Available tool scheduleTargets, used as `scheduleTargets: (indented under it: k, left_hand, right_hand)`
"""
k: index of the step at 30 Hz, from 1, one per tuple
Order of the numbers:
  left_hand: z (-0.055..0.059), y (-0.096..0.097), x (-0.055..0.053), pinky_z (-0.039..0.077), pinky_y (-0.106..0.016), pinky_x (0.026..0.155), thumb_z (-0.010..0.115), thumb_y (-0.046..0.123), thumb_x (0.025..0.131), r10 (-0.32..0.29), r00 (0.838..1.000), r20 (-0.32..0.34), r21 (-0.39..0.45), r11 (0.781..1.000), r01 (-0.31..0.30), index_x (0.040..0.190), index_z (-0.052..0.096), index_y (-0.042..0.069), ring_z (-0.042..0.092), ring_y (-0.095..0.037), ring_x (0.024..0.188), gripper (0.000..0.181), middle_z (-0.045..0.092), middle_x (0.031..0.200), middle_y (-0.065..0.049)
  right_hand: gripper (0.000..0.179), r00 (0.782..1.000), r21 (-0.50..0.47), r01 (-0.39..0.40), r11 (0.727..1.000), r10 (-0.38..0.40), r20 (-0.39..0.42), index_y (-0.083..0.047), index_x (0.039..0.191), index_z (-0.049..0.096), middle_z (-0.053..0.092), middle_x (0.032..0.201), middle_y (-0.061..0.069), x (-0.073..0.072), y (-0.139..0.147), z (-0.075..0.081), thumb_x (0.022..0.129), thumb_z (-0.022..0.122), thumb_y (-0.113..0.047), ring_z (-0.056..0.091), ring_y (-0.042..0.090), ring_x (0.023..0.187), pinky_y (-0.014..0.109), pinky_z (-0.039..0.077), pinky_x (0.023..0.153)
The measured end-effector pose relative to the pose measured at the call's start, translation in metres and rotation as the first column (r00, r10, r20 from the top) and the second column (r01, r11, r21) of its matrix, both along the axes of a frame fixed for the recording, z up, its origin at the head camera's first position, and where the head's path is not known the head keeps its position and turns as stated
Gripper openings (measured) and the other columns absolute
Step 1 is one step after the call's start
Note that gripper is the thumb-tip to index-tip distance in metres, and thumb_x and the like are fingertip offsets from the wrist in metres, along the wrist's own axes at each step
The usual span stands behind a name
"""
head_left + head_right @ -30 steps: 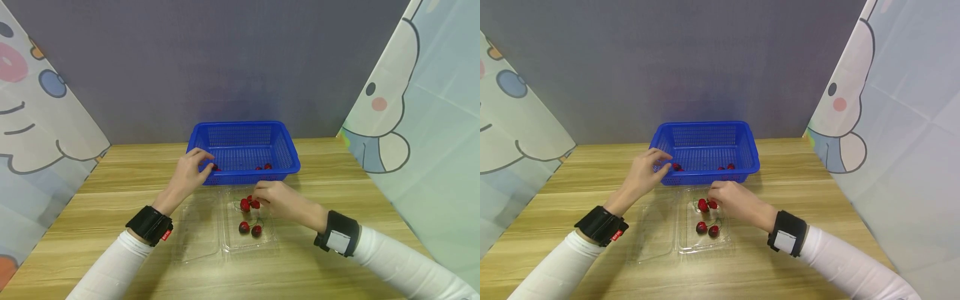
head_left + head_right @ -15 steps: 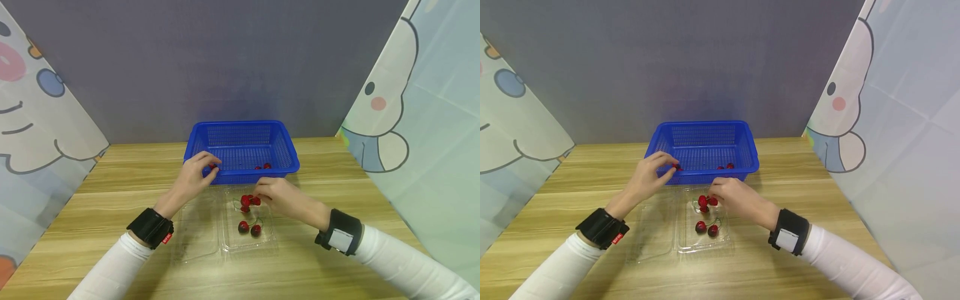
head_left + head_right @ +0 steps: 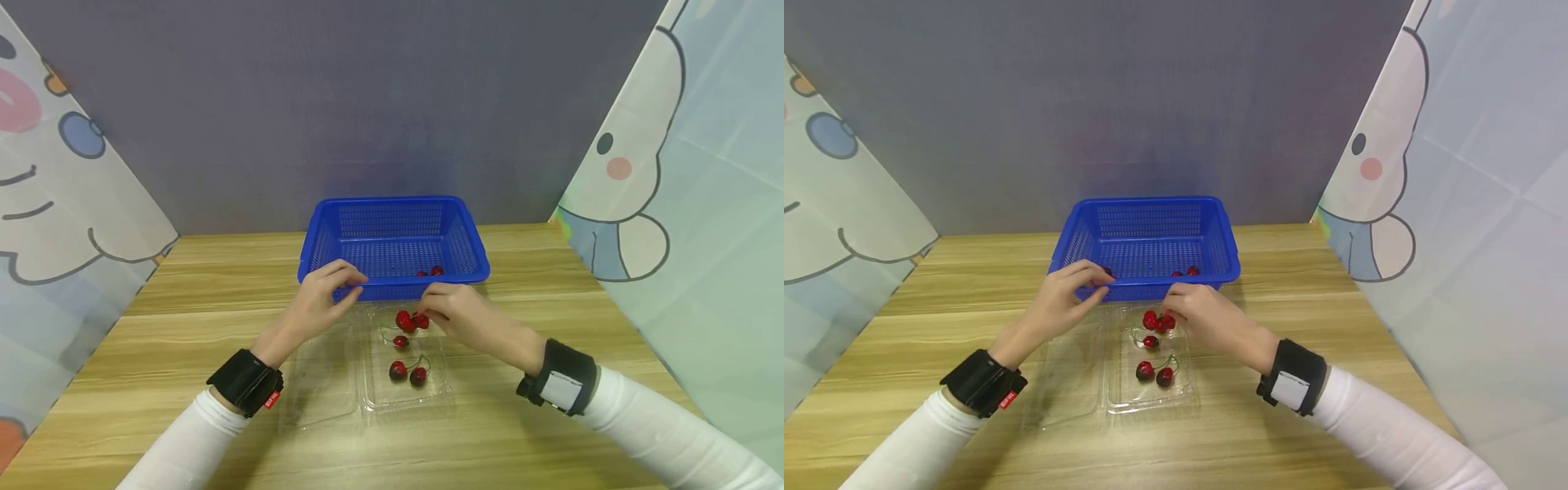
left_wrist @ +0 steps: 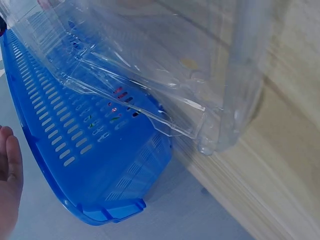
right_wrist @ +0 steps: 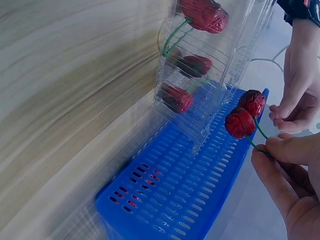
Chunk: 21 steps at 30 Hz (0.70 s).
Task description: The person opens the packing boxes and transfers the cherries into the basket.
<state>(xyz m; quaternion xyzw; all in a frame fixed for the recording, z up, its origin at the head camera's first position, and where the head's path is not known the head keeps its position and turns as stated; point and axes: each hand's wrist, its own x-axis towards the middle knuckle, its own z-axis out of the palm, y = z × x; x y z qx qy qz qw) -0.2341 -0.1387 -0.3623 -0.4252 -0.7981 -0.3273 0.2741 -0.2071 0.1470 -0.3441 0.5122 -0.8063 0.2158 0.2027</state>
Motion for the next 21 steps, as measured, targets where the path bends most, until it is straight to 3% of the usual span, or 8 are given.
scheduleTargets:
  k: [6, 13, 21]
  left_hand:
    - [-0.002, 0.001, 0.003, 0.050, -0.023, 0.075, 0.072, -0.005, 0.084, -0.060, 0.998, 0.025, -0.007, 0.998, 0.060, 0.099, 0.070, 0.005, 0.063, -0.019, 0.084, 0.018, 0.062, 0.100, 0.000]
    - [-0.008, 0.007, 0.006, 0.052, -0.028, 0.072, 0.073, -0.007, 0.081, -0.130, 0.991, 0.008, -0.033, 0.991, 0.131, 0.101, 0.068, 0.003, 0.063, -0.017, 0.083, 0.023, 0.062, 0.099, -0.002]
    - [-0.014, 0.014, 0.012, 0.051, -0.022, 0.073, 0.072, -0.001, 0.085, -0.220, 0.973, 0.076, -0.086, 0.970, 0.226, 0.094, 0.067, 0.005, 0.062, -0.013, 0.083, 0.012, 0.061, 0.095, 0.001]
  right_hand:
    - [0.019, 1.000, -0.016, 0.011, 1.000, -0.011, -0.011, -0.002, 0.087, 0.072, 0.064, 0.089, 0.002, -0.002, 0.001, 0.002, 0.076, 0.076, 0.013, 0.066, 0.014, 0.080, 0.013, 0.048, 0.074]
    - [0.018, 0.999, -0.042, 0.032, 0.999, -0.033, -0.016, -0.002, 0.087, 0.073, 0.064, 0.089, 0.002, -0.003, 0.002, 0.006, 0.078, 0.076, 0.012, 0.066, 0.013, 0.081, 0.012, 0.047, 0.075]
    - [0.018, 0.998, -0.061, 0.050, 0.997, -0.052, -0.029, -0.002, 0.086, 0.071, 0.064, 0.089, 0.001, -0.004, 0.002, 0.007, 0.078, 0.075, 0.014, 0.065, 0.013, 0.079, 0.012, 0.048, 0.074]
